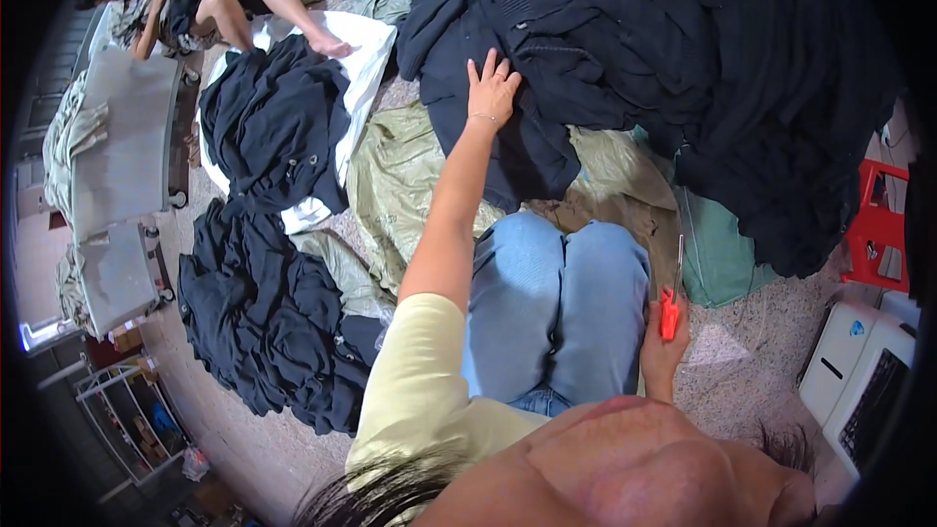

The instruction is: Trimming loose threads and sealing eyelets on black garments using a handheld thread burner.

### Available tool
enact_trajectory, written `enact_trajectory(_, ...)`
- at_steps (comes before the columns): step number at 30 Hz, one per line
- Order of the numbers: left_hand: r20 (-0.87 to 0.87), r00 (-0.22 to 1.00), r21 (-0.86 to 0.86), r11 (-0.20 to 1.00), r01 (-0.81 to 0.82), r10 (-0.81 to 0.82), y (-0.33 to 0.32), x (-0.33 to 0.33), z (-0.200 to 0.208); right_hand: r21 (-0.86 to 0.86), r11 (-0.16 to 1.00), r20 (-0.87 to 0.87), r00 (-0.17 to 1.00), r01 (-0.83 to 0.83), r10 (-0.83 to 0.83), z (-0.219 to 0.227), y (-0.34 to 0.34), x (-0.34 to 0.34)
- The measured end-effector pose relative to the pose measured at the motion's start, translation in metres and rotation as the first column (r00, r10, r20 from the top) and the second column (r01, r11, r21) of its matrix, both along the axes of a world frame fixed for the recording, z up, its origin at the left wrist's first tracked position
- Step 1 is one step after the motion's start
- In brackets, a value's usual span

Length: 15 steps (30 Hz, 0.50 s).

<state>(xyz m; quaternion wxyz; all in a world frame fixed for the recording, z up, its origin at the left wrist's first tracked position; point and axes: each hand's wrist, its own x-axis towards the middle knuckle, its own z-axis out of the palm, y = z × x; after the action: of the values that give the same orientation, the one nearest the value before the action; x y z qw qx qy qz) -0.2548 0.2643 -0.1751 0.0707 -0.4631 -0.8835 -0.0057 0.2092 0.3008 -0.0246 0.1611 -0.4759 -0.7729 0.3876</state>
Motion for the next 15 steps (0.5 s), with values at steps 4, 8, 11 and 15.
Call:
enact_trajectory(4, 0.221, 0.961, -0.023, 0.984, 0.179, -0.169, -0.004, -0.013, 0.045, -0.132, 0.99, -0.099, 0.993, 0.051, -0.064, 0.012, 0.029, -0.03)
enact_trajectory(8, 0.358, 0.914, 0.181, 0.975, 0.131, -0.19, -0.045, 0.047, 0.147, -0.011, 0.988, -0.274, 0.95, -0.155, 0.146, 0.036, 0.049, -0.097)
enact_trajectory(11, 0.327, 0.895, 0.367, 0.913, 0.176, -0.304, -0.063, 0.097, 0.226, 0.212, 0.921, -0.319, 0.868, -0.326, 0.38, 0.055, 0.046, -0.149)
enact_trajectory(15, 0.221, 0.891, 0.576, 0.791, 0.209, -0.397, -0.101, 0.142, 0.308, 0.339, 0.843, -0.366, 0.767, -0.417, 0.527, 0.084, -0.003, -0.209)
